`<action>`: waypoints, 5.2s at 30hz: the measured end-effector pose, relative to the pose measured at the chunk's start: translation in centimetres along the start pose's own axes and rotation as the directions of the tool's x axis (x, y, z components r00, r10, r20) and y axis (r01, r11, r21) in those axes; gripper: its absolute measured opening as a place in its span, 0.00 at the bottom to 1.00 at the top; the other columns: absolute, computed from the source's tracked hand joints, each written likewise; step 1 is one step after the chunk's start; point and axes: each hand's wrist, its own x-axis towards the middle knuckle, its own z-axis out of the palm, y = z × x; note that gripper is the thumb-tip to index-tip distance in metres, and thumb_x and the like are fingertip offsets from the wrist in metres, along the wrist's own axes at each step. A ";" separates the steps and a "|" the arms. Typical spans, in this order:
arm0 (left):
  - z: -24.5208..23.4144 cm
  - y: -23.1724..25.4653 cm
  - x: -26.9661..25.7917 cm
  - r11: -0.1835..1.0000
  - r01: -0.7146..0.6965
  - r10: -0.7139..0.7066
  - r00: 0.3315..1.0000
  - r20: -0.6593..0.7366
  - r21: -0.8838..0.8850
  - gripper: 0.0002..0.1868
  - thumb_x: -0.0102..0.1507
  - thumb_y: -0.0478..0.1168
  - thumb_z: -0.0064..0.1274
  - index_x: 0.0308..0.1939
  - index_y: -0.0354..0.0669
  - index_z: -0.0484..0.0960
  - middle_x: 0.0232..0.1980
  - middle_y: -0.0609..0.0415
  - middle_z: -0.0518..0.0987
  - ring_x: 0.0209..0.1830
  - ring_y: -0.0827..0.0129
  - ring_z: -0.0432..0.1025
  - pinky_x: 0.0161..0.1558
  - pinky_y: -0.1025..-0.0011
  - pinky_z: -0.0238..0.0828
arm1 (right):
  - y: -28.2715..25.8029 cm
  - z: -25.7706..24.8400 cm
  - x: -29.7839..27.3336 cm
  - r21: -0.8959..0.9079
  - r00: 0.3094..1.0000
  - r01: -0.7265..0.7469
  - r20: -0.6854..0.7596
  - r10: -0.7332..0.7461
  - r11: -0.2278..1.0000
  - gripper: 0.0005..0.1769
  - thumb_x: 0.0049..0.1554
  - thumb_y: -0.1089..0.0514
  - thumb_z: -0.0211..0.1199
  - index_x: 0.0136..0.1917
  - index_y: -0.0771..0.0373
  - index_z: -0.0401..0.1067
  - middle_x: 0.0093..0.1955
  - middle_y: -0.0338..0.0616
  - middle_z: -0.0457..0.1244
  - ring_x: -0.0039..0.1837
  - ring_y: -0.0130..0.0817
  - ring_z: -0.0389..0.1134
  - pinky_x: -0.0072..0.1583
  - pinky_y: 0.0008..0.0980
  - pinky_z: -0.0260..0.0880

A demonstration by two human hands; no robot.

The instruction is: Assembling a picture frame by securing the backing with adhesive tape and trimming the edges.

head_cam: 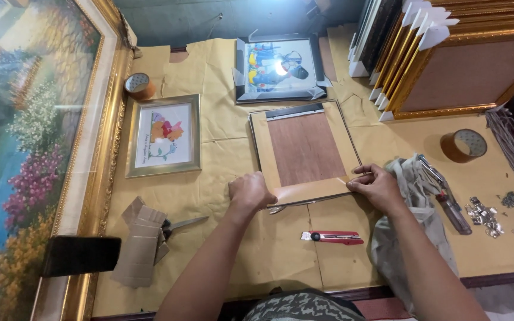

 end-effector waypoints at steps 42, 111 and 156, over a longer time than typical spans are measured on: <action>0.0 0.9 0.0 0.987 0.122 -0.125 0.992 0.015 0.106 0.23 0.44 0.51 0.60 0.42 0.54 0.75 0.42 0.60 0.77 0.44 0.68 0.71 0.40 0.73 0.66 | 4.5 -5.3 -4.7 -0.758 0.314 0.229 -0.536 -0.784 0.610 0.09 0.50 0.60 0.63 0.29 0.63 0.71 0.51 0.43 0.63 0.57 0.45 0.52 0.55 0.38 0.52; 1.4 0.3 2.3 0.993 -0.033 0.033 0.999 -0.001 0.111 0.20 0.55 0.38 0.34 0.46 0.40 0.75 0.48 0.49 0.75 0.51 0.55 0.68 0.39 0.54 0.67 | -1.5 14.6 -5.1 -0.866 0.877 0.371 0.209 -0.433 0.334 0.47 0.27 0.46 0.68 0.60 0.31 0.55 0.61 0.25 0.46 0.58 0.37 0.50 0.47 0.36 0.50; 1.5 0.1 2.8 0.994 -0.002 0.000 1.000 0.021 0.107 0.19 0.54 0.39 0.40 0.47 0.39 0.75 0.50 0.48 0.74 0.54 0.55 0.67 0.45 0.54 0.65 | 0.1 5.3 -6.1 -0.897 0.932 0.063 -0.105 -0.347 0.438 0.29 0.46 0.53 0.47 0.62 0.34 0.56 0.65 0.13 0.52 0.56 0.32 0.55 0.52 0.38 0.56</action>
